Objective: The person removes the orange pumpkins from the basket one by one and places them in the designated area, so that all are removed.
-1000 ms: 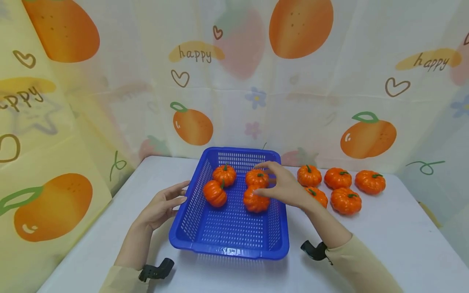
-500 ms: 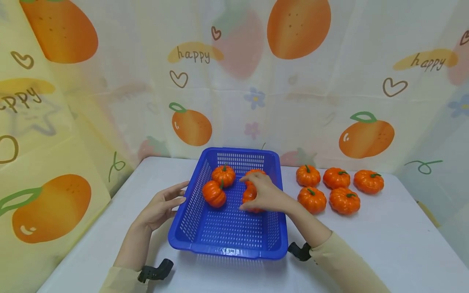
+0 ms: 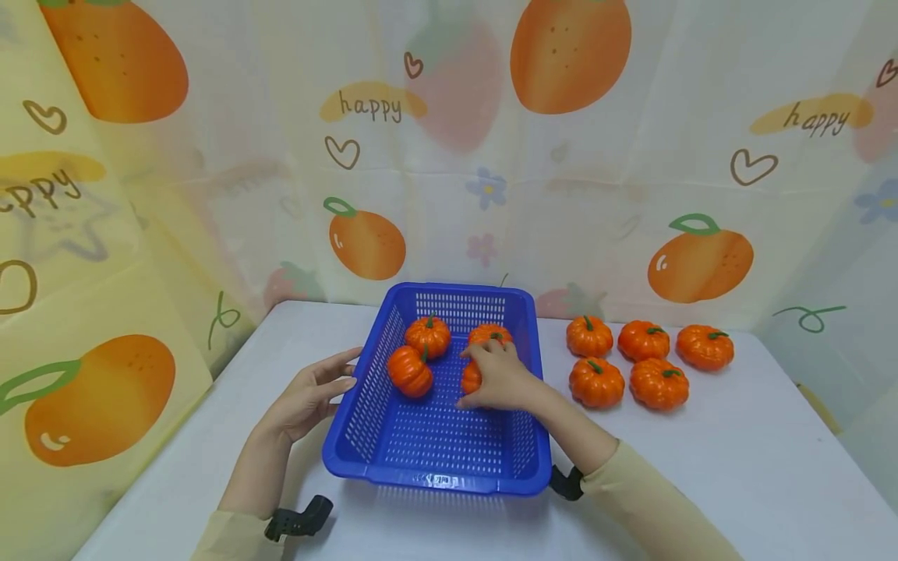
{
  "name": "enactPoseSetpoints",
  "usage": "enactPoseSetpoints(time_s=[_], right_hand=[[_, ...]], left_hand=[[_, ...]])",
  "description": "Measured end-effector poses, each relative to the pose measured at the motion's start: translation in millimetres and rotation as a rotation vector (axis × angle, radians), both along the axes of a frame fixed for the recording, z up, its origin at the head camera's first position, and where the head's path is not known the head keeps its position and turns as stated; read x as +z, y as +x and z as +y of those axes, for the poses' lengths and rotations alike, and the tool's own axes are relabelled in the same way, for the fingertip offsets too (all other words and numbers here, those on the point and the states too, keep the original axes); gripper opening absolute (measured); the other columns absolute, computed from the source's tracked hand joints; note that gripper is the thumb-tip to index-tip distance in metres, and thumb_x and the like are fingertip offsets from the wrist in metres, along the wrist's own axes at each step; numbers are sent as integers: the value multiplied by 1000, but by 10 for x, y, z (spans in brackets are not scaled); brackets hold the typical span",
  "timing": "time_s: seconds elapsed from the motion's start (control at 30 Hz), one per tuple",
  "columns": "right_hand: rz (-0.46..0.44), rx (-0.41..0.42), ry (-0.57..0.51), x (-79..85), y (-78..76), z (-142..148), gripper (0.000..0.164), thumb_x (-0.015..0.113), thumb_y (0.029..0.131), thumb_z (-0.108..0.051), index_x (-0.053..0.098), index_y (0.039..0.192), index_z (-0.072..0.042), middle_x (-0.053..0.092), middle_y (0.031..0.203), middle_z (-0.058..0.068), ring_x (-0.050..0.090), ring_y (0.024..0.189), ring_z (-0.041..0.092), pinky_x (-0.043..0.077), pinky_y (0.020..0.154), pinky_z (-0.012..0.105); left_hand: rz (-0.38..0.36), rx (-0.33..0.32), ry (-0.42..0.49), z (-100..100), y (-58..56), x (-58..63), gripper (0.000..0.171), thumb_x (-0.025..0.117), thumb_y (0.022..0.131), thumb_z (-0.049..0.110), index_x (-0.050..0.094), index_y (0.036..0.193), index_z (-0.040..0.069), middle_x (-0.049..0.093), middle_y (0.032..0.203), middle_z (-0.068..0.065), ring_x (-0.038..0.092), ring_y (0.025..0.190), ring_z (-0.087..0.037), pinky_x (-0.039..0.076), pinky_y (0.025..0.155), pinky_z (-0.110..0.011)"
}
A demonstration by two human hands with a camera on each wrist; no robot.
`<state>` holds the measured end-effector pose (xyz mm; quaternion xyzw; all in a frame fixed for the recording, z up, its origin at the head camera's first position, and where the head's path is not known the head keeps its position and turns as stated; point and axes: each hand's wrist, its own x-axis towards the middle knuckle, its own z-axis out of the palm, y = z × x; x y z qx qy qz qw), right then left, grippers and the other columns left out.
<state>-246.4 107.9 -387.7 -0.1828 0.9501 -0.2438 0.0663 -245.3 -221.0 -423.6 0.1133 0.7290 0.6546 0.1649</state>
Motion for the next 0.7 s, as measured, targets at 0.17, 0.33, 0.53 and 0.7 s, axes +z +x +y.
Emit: enactPoseSetpoints(time_s=[0.17,0.33,0.53,0.7], right_hand=[[2,-18,77,-31,12,-29,75,87,72,-35,54,137,-16,45,143,26,37,132,49,43,102,68],[-7,-5,56,-30,30,-28,66,88,72,-27,56,129,-20,53,131,24,47,124,44,47,99,66],[4,36,26,-42,17,-5,59,89,69,-19,56,117,-20,59,114,15,54,108,32,52,93,55],[27,94,-16,-36,4,8,63,89,67,-19,53,119,-16,59,112,14,55,101,28,54,90,48]], left_hand=[[1,1,2,-2,11,14,61,55,100,16,30,154,6,60,112,4,65,97,-10,58,85,-32],[1,3,-7,-2,9,9,61,55,100,18,30,154,6,60,113,4,65,97,-10,58,85,-32],[4,-1,-13,1,5,10,62,55,100,18,30,155,6,60,112,4,65,98,-10,57,86,-33],[4,-2,-8,4,9,15,62,55,100,17,29,155,6,61,112,4,66,97,-10,58,85,-32]])
